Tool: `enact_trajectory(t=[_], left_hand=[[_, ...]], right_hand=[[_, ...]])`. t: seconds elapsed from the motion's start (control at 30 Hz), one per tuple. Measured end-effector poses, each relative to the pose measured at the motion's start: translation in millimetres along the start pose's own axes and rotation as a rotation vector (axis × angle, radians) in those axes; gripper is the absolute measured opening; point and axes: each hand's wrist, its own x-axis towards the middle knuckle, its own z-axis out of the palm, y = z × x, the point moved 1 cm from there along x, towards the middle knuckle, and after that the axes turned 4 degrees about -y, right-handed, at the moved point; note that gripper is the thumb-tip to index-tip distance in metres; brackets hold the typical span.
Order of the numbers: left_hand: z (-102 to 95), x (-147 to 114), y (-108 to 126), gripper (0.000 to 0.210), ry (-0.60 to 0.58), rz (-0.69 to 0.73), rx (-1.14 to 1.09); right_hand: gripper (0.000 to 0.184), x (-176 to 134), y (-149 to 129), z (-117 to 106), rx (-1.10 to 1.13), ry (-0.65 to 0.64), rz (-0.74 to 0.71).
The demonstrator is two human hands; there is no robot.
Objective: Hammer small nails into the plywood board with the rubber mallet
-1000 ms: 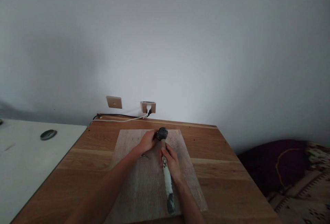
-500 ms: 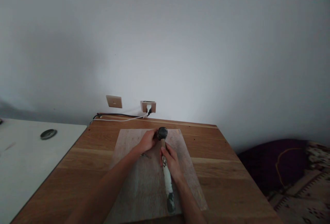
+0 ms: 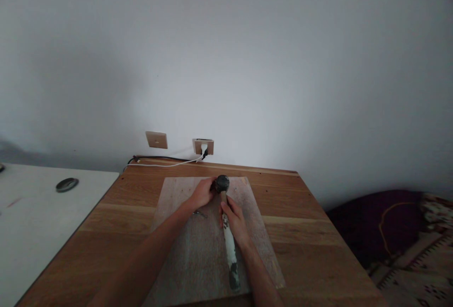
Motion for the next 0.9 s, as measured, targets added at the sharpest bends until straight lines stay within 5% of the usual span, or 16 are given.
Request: enact_trajectory(t=[0.9], left_hand=[[0.5,-0.6,0.8,0.048,-0.005,-0.043,0.001]], right_hand=[[0.06,6.2,8.6,0.0,0.074,0.02,-0.05]])
